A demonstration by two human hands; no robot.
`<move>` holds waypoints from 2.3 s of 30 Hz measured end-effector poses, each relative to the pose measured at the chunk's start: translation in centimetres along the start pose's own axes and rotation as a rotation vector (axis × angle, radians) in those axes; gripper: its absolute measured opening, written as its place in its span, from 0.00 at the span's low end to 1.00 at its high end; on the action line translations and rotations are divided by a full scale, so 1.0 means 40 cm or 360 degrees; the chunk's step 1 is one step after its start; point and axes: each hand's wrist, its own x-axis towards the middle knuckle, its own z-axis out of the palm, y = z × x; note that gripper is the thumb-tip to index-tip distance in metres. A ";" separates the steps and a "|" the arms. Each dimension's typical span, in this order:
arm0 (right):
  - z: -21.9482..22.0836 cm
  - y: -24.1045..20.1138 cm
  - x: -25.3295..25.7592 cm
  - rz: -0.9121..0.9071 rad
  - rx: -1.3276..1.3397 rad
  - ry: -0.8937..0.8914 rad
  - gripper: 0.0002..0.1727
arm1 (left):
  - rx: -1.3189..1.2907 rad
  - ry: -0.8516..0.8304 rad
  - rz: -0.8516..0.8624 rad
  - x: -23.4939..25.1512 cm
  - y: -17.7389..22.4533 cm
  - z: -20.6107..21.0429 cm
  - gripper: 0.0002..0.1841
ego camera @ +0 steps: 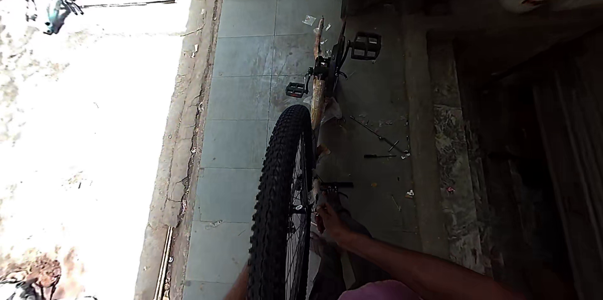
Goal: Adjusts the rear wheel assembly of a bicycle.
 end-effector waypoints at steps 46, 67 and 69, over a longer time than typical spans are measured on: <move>-0.084 0.055 0.116 -0.0413 -0.0762 0.0129 0.22 | 0.0151 -0.0312 0.0599 0.332 -0.191 -0.072 0.17; -0.027 0.015 0.088 -0.0029 0.0334 0.0471 0.13 | 0.0073 -0.0587 0.0483 0.306 -0.159 -0.124 0.16; -0.036 0.000 0.098 0.0028 0.0376 0.0449 0.12 | -0.0002 -0.0583 0.0494 0.295 -0.147 -0.101 0.14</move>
